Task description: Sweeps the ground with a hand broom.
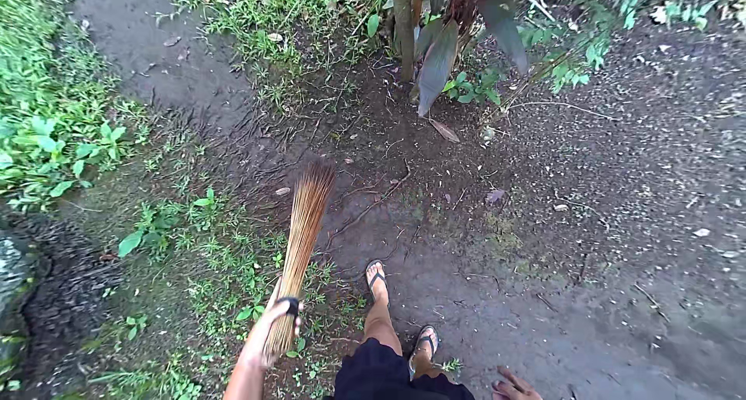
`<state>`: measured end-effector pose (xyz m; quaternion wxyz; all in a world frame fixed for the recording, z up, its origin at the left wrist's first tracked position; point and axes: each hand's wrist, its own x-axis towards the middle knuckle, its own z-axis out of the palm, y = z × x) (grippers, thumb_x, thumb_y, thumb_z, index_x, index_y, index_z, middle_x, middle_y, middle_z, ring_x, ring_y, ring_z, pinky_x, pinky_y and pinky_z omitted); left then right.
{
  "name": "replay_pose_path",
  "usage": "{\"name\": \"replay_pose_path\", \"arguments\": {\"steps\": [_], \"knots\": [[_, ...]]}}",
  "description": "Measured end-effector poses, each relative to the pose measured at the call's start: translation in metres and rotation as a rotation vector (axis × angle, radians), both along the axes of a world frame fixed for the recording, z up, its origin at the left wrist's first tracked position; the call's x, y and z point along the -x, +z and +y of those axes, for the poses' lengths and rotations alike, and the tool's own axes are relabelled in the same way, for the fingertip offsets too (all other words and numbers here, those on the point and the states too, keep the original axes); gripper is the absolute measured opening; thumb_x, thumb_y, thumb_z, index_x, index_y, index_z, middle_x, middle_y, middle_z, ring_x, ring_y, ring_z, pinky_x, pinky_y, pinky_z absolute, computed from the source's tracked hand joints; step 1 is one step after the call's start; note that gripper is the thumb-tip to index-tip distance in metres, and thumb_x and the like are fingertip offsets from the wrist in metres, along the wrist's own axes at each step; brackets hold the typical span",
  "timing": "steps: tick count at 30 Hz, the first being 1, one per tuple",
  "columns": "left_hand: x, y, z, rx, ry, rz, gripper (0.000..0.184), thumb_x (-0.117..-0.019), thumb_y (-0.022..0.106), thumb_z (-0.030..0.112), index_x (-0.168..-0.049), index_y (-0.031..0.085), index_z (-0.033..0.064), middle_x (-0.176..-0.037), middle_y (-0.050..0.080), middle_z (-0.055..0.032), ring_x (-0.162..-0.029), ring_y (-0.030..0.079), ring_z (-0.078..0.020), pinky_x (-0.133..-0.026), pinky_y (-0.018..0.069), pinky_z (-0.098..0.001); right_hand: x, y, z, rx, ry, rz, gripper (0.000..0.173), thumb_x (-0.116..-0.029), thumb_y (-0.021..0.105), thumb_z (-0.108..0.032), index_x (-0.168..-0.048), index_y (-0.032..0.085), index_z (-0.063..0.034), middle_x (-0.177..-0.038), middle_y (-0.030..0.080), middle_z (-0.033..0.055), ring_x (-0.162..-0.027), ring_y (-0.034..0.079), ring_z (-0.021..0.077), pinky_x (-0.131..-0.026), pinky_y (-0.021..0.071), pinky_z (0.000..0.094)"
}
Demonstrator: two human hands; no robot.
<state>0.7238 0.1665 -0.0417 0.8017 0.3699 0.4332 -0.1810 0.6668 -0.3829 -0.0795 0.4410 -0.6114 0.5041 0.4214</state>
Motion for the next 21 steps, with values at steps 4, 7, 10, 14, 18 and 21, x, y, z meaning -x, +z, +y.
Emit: {"name": "replay_pose_path", "arguments": {"steps": [4, 7, 10, 14, 18, 21], "knots": [[0.004, 0.0, -0.006, -0.045, 0.134, -0.005, 0.082, -0.0978, 0.051, 0.019, -0.162, 0.004, 0.0359, -0.1, 0.066, -0.0157, -0.07, 0.07, -0.0238, -0.056, 0.06, -0.0343, -0.019, 0.005, 0.015, 0.035, -0.045, -0.033, 0.053, -0.1061, 0.051, -0.011, -0.156, 0.035, -0.0056, -0.131, 0.059, 0.0255, -0.099, 0.068, 0.0254, -0.083, 0.0566, 0.0381], [-0.049, -0.038, -0.008, -0.066, 0.319, 0.052, 0.037, -0.1065, 0.041, 0.021, -0.143, 0.036, 0.0206, -0.088, 0.064, -0.0111, -0.067, 0.068, -0.0213, -0.057, 0.0604, -0.0342, -0.023, 0.013, 0.024, 0.04, -0.059, -0.077, 0.053, -0.1053, 0.052, -0.01, -0.155, 0.036, -0.0048, -0.129, 0.06, 0.0268, -0.098, 0.068, 0.0274, -0.083, 0.0569, 0.0396], [-0.085, -0.059, -0.001, 0.101, 0.375, 0.126, 0.023, -0.1051, 0.042, 0.026, -0.112, 0.051, 0.006, -0.085, 0.064, -0.0121, -0.065, 0.068, -0.0203, -0.056, 0.0603, -0.032, -0.02, 0.018, 0.025, 0.043, -0.052, -0.077, 0.053, -0.1055, 0.052, -0.011, -0.156, 0.035, -0.0054, -0.127, 0.06, 0.0262, -0.096, 0.068, 0.026, -0.081, 0.0569, 0.0386], [-0.047, -0.022, 0.02, 0.245, 0.352, 0.028, 0.031, -0.1038, 0.038, 0.03, -0.116, 0.052, 0.0048, -0.092, 0.067, -0.0169, -0.066, 0.07, -0.0222, -0.053, 0.0605, -0.0304, -0.014, 0.013, 0.016, 0.054, -0.063, -0.034, 0.052, -0.1062, 0.051, -0.011, -0.156, 0.035, -0.0057, -0.129, 0.058, 0.0266, -0.098, 0.068, 0.0274, -0.082, 0.0576, 0.0397], [-0.002, 0.013, 0.015, 0.184, 0.257, -0.031, 0.045, -0.0984, 0.048, 0.023, -0.142, 0.041, 0.0146, -0.101, 0.068, -0.0202, -0.069, 0.071, -0.0255, -0.053, 0.06, -0.0324, -0.017, 0.011, 0.017, 0.053, -0.076, -0.009, 0.052, -0.1061, 0.051, -0.011, -0.156, 0.035, -0.0059, -0.131, 0.057, 0.0264, -0.098, 0.067, 0.0273, -0.082, 0.0567, 0.0391], [-0.037, -0.005, -0.001, 0.026, 0.241, -0.02, 0.046, -0.105, 0.039, 0.022, -0.15, 0.032, 0.0206, -0.092, 0.066, -0.0142, -0.068, 0.069, -0.0223, -0.055, 0.0599, -0.0326, -0.027, 0.012, 0.026, 0.051, -0.067, -0.033, 0.052, -0.1059, 0.052, -0.011, -0.155, 0.037, -0.0051, -0.127, 0.06, 0.0262, -0.095, 0.068, 0.0266, -0.081, 0.0574, 0.0382]]}}
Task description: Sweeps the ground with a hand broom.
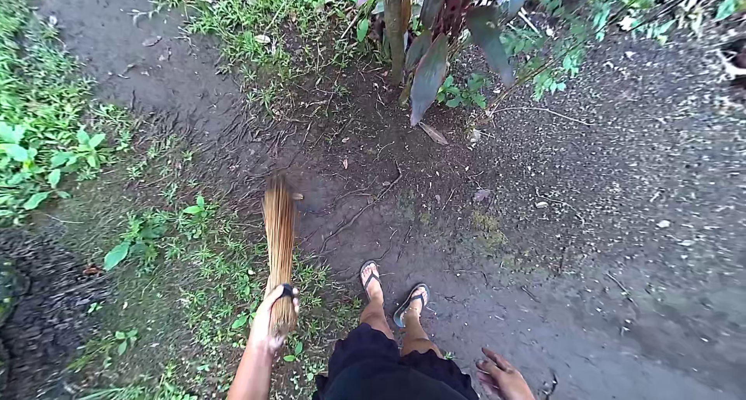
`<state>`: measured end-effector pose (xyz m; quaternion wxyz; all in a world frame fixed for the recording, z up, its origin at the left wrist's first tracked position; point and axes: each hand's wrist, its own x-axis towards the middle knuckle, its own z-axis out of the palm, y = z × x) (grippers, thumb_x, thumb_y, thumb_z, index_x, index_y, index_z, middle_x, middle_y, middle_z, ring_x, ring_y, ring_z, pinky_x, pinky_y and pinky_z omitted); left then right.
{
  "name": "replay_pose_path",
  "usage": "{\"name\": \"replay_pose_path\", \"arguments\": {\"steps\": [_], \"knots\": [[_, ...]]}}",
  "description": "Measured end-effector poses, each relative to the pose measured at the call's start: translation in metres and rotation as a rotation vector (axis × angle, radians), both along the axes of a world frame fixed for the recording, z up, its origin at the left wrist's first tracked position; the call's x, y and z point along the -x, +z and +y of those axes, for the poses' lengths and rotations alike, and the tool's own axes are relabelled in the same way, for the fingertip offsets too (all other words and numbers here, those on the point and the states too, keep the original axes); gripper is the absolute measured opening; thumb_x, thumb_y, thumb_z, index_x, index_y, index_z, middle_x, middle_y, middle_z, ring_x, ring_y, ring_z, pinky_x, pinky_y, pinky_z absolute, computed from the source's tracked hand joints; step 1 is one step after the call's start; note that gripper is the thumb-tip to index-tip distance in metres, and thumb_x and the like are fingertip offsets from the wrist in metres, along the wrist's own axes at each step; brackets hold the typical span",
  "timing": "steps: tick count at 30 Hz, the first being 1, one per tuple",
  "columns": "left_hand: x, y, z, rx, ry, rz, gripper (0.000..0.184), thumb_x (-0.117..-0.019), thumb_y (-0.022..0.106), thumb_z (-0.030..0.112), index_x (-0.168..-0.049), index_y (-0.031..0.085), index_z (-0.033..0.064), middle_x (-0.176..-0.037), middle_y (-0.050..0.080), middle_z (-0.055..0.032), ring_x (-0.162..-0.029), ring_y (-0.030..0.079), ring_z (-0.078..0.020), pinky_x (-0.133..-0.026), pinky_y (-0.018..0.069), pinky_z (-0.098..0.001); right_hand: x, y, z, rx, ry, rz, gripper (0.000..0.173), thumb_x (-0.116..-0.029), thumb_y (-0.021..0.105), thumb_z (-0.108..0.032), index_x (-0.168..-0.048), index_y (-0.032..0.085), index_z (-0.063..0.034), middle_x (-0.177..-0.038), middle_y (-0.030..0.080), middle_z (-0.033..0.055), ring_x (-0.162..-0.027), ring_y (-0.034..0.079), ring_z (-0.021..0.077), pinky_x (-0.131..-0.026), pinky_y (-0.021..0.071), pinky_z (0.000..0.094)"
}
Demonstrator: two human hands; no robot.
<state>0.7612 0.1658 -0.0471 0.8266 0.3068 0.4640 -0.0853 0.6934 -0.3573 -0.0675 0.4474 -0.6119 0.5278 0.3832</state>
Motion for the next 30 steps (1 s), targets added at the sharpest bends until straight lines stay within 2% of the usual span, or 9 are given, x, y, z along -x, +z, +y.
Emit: {"name": "replay_pose_path", "arguments": {"steps": [4, 6, 12, 15, 19, 22, 25, 28, 30], "knots": [[-0.083, -0.055, -0.031, -0.023, -0.014, 0.138, 0.033, -0.1044, 0.047, 0.021, -0.136, 0.041, 0.015, -0.087, 0.062, -0.012, -0.066, 0.066, -0.0221, -0.057, 0.0593, -0.0355, -0.009, 0.003, 0.004, -0.013, -0.009, -0.065, 0.05, -0.1056, 0.051, -0.01, -0.154, 0.039, -0.0063, -0.123, 0.062, 0.0252, -0.092, 0.069, 0.0253, -0.078, 0.0573, 0.0374], [-0.096, -0.062, -0.059, 0.039, -0.119, 0.173, 0.046, -0.1025, 0.05, 0.019, -0.146, 0.035, 0.0202, -0.09, 0.061, -0.0135, -0.067, 0.065, -0.0238, -0.058, 0.0584, -0.037, -0.007, 0.006, 0.003, -0.021, -0.016, -0.084, 0.051, -0.1055, 0.052, -0.009, -0.154, 0.038, -0.0058, -0.12, 0.063, 0.0252, -0.09, 0.069, 0.0244, -0.077, 0.0576, 0.0366], [-0.018, 0.017, -0.056, 0.143, -0.411, 0.025, 0.083, -0.0956, 0.052, 0.019, -0.163, 0.006, 0.0335, -0.099, 0.064, -0.0156, -0.069, 0.068, -0.0227, -0.054, 0.058, -0.0325, 0.007, 0.007, -0.007, -0.008, -0.046, -0.022, 0.053, -0.1057, 0.051, -0.009, -0.155, 0.034, -0.0037, -0.13, 0.058, 0.0285, -0.1, 0.067, 0.029, -0.084, 0.0566, 0.0405], [0.012, 0.045, -0.056, 0.142, -0.366, 0.013, 0.095, -0.0911, 0.059, 0.018, -0.163, 0.0, 0.0374, -0.102, 0.066, -0.0182, -0.071, 0.07, -0.0259, -0.056, 0.0605, -0.0349, 0.013, 0.004, -0.012, 0.022, -0.078, -0.009, 0.053, -0.1053, 0.052, -0.009, -0.155, 0.036, -0.004, -0.13, 0.057, 0.0286, -0.098, 0.068, 0.0292, -0.082, 0.0569, 0.0402], [-0.01, 0.017, -0.077, 0.051, -0.082, 0.097, 0.058, -0.1068, 0.041, 0.02, -0.159, 0.017, 0.0291, -0.095, 0.064, -0.0144, -0.068, 0.068, -0.0232, -0.057, 0.0596, -0.035, 0.012, 0.006, -0.006, 0.008, -0.085, -0.034, 0.052, -0.1058, 0.051, -0.01, -0.155, 0.037, -0.0061, -0.127, 0.06, 0.027, -0.096, 0.068, 0.0274, -0.081, 0.0569, 0.0391], [-0.056, -0.026, -0.091, 0.106, 0.05, 0.179, 0.029, -0.1056, 0.045, 0.023, -0.133, 0.042, 0.015, -0.09, 0.063, -0.0119, -0.068, 0.068, -0.0221, -0.059, 0.0607, -0.0348, 0.015, 0.012, 0.001, 0.003, -0.105, -0.057, 0.051, -0.1059, 0.051, -0.009, -0.155, 0.037, -0.0064, -0.127, 0.06, 0.0267, -0.096, 0.068, 0.0275, -0.081, 0.0572, 0.0395], [-0.068, -0.034, -0.097, 0.19, -0.108, 0.189, 0.039, -0.1047, 0.045, 0.022, -0.143, 0.039, 0.016, -0.091, 0.062, -0.0139, -0.067, 0.067, -0.0229, -0.058, 0.059, -0.034, 0.021, 0.011, 0.001, 0.0, -0.109, -0.038, 0.051, -0.106, 0.051, -0.01, -0.155, 0.037, -0.006, -0.125, 0.061, 0.0257, -0.095, 0.068, 0.0261, -0.08, 0.057, 0.0385], [-0.03, -0.003, -0.075, 0.208, -0.168, 0.108, 0.034, -0.1057, 0.038, 0.022, -0.138, 0.042, 0.0126, -0.091, 0.066, -0.0168, -0.064, 0.068, -0.0231, -0.053, 0.0582, -0.0318, 0.027, 0.006, -0.003, 0.008, -0.124, -0.006, 0.052, -0.1055, 0.052, -0.009, -0.155, 0.037, -0.0056, -0.125, 0.06, 0.0263, -0.093, 0.068, 0.0257, -0.079, 0.057, 0.0376], [-0.006, 0.021, -0.055, 0.192, -0.243, 0.04, 0.057, -0.1021, 0.042, 0.02, -0.157, 0.025, 0.0251, -0.098, 0.066, -0.0168, -0.069, 0.069, -0.023, -0.054, 0.0584, -0.031, 0.026, 0.003, -0.003, 0.0, -0.127, 0.008, 0.052, -0.1057, 0.051, -0.009, -0.155, 0.036, -0.0054, -0.127, 0.059, 0.0264, -0.094, 0.067, 0.0258, -0.079, 0.0565, 0.0377]]}}
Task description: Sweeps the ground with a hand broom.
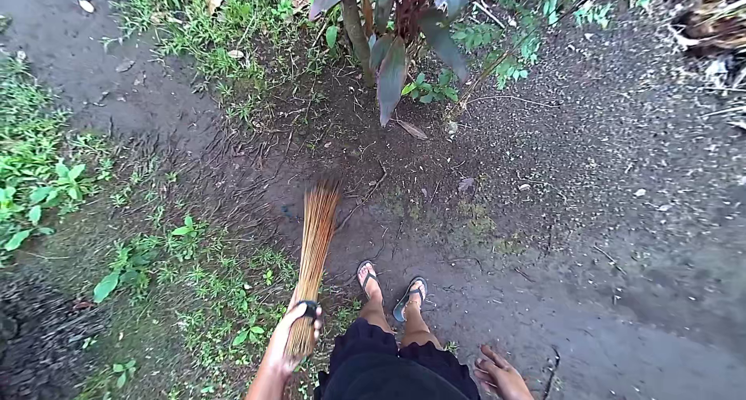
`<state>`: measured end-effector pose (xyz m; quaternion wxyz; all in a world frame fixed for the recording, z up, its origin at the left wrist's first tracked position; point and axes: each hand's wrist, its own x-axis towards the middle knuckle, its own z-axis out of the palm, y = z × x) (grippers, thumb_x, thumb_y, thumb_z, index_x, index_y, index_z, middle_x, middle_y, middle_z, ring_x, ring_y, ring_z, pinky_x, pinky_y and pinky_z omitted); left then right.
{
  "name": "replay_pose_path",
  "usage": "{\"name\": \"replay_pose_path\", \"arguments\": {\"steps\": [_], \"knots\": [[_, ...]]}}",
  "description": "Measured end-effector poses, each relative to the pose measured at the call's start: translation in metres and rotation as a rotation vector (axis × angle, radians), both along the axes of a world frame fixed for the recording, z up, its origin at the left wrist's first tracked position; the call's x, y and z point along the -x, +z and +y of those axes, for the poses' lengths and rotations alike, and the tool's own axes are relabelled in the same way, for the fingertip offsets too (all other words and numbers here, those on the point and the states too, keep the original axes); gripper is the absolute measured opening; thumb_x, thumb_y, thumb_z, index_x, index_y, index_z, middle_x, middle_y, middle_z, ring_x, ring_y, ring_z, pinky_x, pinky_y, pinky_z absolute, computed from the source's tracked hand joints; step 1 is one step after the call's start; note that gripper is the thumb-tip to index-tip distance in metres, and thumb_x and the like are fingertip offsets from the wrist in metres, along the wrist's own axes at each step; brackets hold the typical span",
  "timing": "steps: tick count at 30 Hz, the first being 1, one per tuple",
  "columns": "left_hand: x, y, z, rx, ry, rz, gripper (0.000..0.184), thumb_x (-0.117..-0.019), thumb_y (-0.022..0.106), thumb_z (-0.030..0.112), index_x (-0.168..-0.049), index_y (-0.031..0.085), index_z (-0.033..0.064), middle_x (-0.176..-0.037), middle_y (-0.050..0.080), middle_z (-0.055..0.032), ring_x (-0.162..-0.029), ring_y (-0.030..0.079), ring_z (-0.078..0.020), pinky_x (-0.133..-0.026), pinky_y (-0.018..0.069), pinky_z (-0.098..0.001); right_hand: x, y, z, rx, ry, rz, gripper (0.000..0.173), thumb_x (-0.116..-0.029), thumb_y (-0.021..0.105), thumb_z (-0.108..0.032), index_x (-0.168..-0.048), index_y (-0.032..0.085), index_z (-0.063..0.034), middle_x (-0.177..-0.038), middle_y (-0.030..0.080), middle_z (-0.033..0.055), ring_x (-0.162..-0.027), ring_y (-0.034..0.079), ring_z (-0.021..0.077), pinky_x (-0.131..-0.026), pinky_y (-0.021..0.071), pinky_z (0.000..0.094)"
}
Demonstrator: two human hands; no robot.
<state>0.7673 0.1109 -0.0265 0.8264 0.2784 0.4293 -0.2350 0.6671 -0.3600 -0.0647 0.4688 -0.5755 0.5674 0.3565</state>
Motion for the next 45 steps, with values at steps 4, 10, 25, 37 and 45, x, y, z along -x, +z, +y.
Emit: {"name": "replay_pose_path", "arguments": {"steps": [4, 10, 25, 37, 45], "knots": [[-0.034, -0.003, 0.003, -0.136, -0.002, -0.045, 0.065, -0.1059, 0.041, 0.023, -0.162, 0.01, 0.0347, -0.098, 0.065, -0.0154, -0.069, 0.069, -0.0238, -0.055, 0.0594, -0.0339, -0.005, -0.003, 0.002, 0.004, -0.014, -0.036, 0.049, -0.106, 0.049, -0.009, -0.154, 0.038, -0.005, -0.125, 0.061, 0.026, -0.094, 0.068, 0.0269, -0.079, 0.0571, 0.0392], [-0.188, -0.079, -0.069, -0.159, -0.037, -0.061, 0.057, -0.1038, 0.05, 0.018, -0.154, 0.023, 0.0263, -0.093, 0.06, -0.0116, -0.069, 0.065, -0.022, -0.06, 0.059, -0.0358, -0.01, 0.005, 0.014, -0.015, -0.053, -0.116, 0.053, -0.1052, 0.052, -0.009, -0.155, 0.036, -0.0043, -0.129, 0.059, 0.0285, -0.1, 0.068, 0.0299, -0.085, 0.057, 0.0413], [-0.077, 0.051, -0.127, 0.114, 0.133, 0.168, 0.027, -0.1101, 0.038, 0.031, -0.123, 0.048, 0.0094, -0.09, 0.065, -0.0135, -0.067, 0.069, -0.0215, -0.058, 0.0611, -0.033, 0.006, -0.003, 0.005, 0.027, -0.111, -0.069, 0.051, -0.1053, 0.052, -0.011, -0.154, 0.039, -0.0063, -0.127, 0.061, 0.0268, -0.097, 0.069, 0.0296, -0.082, 0.0574, 0.0416], [-0.124, 0.049, -0.139, 0.336, -0.218, -0.115, 0.062, -0.1035, 0.041, 0.019, -0.16, 0.018, 0.0294, -0.104, 0.065, -0.0199, -0.073, 0.07, -0.0266, -0.056, 0.0594, -0.0321, 0.021, -0.009, 0.02, 0.004, -0.15, -0.038, 0.051, -0.1051, 0.053, -0.009, -0.154, 0.039, -0.0045, -0.123, 0.062, 0.0263, -0.095, 0.068, 0.0285, -0.081, 0.0563, 0.0412], [-0.198, -0.003, -0.136, -0.134, 0.035, -0.119, 0.046, -0.1092, 0.044, 0.023, -0.152, 0.027, 0.025, -0.098, 0.062, -0.0102, -0.073, 0.068, -0.0198, -0.063, 0.0614, -0.0338, 0.024, -0.007, 0.017, 0.009, -0.218, -0.084, 0.05, -0.1052, 0.051, -0.01, -0.154, 0.04, -0.0046, -0.122, 0.063, 0.0261, -0.093, 0.069, 0.0272, -0.08, 0.0569, 0.0403]]}}
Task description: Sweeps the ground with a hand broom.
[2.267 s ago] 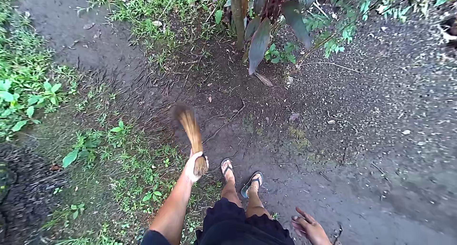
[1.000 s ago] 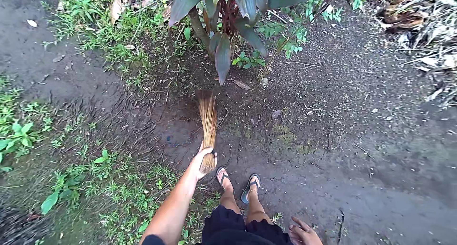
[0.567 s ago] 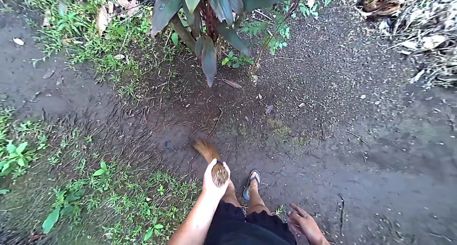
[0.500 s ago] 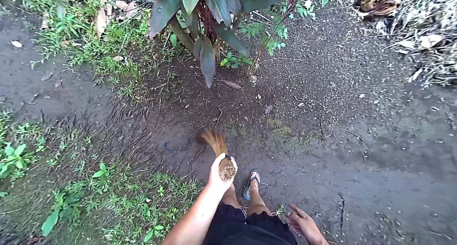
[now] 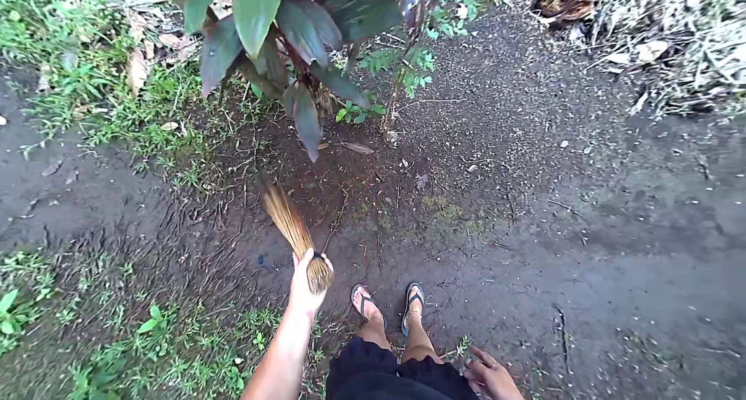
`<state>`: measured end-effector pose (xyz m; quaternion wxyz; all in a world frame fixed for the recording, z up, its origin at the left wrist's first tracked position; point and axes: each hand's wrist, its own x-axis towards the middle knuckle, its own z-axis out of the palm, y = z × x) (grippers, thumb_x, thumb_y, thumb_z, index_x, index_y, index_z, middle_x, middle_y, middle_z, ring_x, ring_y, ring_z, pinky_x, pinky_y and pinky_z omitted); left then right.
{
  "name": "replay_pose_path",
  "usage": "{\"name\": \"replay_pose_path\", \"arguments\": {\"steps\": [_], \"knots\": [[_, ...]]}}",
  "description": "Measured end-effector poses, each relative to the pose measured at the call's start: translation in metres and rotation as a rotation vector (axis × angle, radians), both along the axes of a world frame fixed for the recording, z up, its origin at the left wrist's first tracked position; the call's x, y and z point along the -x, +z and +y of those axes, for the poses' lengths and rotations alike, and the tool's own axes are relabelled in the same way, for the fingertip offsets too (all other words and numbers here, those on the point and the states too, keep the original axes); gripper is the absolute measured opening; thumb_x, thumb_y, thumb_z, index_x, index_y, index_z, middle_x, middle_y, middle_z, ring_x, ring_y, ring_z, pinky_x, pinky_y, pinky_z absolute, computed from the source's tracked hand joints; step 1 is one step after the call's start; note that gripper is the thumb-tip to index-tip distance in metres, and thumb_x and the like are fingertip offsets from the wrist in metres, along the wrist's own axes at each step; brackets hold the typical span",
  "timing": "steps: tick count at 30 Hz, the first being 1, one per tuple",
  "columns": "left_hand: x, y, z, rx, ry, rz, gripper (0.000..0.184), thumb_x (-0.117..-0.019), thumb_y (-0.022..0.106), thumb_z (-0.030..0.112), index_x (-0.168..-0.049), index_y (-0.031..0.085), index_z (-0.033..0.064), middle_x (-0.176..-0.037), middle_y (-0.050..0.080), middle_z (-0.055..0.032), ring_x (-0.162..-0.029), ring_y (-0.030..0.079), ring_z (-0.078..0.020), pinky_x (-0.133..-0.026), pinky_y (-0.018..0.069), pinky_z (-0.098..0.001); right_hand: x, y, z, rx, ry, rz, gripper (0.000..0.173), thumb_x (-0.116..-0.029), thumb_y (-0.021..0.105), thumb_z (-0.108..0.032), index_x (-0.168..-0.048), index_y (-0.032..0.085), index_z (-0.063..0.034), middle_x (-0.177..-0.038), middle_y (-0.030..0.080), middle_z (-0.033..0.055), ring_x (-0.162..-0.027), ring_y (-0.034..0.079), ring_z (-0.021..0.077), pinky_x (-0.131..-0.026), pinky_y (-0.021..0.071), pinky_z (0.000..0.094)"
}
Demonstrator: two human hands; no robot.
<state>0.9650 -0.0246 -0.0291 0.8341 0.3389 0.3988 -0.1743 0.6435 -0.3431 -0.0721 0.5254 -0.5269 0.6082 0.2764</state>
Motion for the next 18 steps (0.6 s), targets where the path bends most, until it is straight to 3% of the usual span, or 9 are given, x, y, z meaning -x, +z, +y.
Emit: {"name": "replay_pose_path", "arguments": {"steps": [2, 5, 8, 13, 15, 18], "knots": [[-0.03, -0.03, -0.02, 0.008, 0.044, 0.009, 0.033, -0.1061, 0.046, 0.019, -0.138, 0.037, 0.0166, -0.095, 0.061, -0.0102, -0.072, 0.067, -0.0193, -0.063, 0.061, -0.0335, 0.002, -0.002, 0.001, -0.005, -0.005, -0.003, 0.052, -0.1049, 0.051, -0.01, -0.155, 0.038, -0.0051, -0.122, 0.062, 0.0262, -0.094, 0.068, 0.0277, -0.081, 0.0568, 0.0409], [-0.034, -0.043, -0.061, 0.088, -0.149, 0.056, 0.043, -0.1033, 0.049, 0.016, -0.144, 0.035, 0.0178, -0.094, 0.061, -0.0119, -0.072, 0.066, -0.0211, -0.063, 0.0599, -0.0347, 0.006, -0.005, -0.005, -0.033, 0.003, 0.011, 0.052, -0.105, 0.052, -0.011, -0.155, 0.038, -0.0048, -0.127, 0.061, 0.0272, -0.099, 0.069, 0.03, -0.085, 0.0569, 0.043], [-0.001, -0.023, -0.061, 0.174, -0.318, 0.057, 0.045, -0.1053, 0.043, 0.017, -0.15, 0.033, 0.0182, -0.092, 0.063, -0.014, -0.068, 0.067, -0.022, -0.059, 0.0596, -0.033, 0.011, -0.012, -0.018, -0.041, 0.002, 0.032, 0.051, -0.1049, 0.054, -0.011, -0.153, 0.04, -0.0039, -0.127, 0.061, 0.0274, -0.1, 0.068, 0.0303, -0.085, 0.0563, 0.0434], [0.044, 0.031, -0.015, 0.244, -0.394, 0.022, 0.052, -0.1026, 0.038, 0.021, -0.154, 0.028, 0.0212, -0.103, 0.066, -0.0207, -0.07, 0.07, -0.0256, -0.054, 0.0582, -0.0315, 0.004, -0.033, -0.056, -0.031, -0.054, -0.015, 0.051, -0.1047, 0.053, -0.01, -0.154, 0.04, -0.0054, -0.123, 0.063, 0.0264, -0.095, 0.069, 0.0298, -0.083, 0.0573, 0.0428], [0.044, 0.032, -0.023, 0.163, -0.353, -0.004, 0.052, -0.1057, 0.037, 0.025, -0.157, 0.025, 0.0265, -0.103, 0.066, -0.02, -0.07, 0.07, -0.026, -0.054, 0.0593, -0.0327, 0.001, -0.042, -0.075, -0.028, -0.067, -0.052, 0.049, -0.1049, 0.053, -0.011, -0.153, 0.041, -0.0054, -0.12, 0.064, 0.0255, -0.091, 0.07, 0.0288, -0.079, 0.0582, 0.0417], [0.004, 0.003, -0.056, -0.068, -0.273, -0.064, 0.047, -0.1113, 0.035, 0.034, -0.156, 0.027, 0.026, -0.097, 0.065, -0.0141, -0.069, 0.069, -0.0226, -0.057, 0.0601, -0.0339, -0.005, -0.053, -0.104, -0.064, -0.055, -0.065, 0.05, -0.1053, 0.053, -0.011, -0.153, 0.041, -0.0056, -0.124, 0.063, 0.0257, -0.095, 0.069, 0.0304, -0.082, 0.0573, 0.0431]]}}
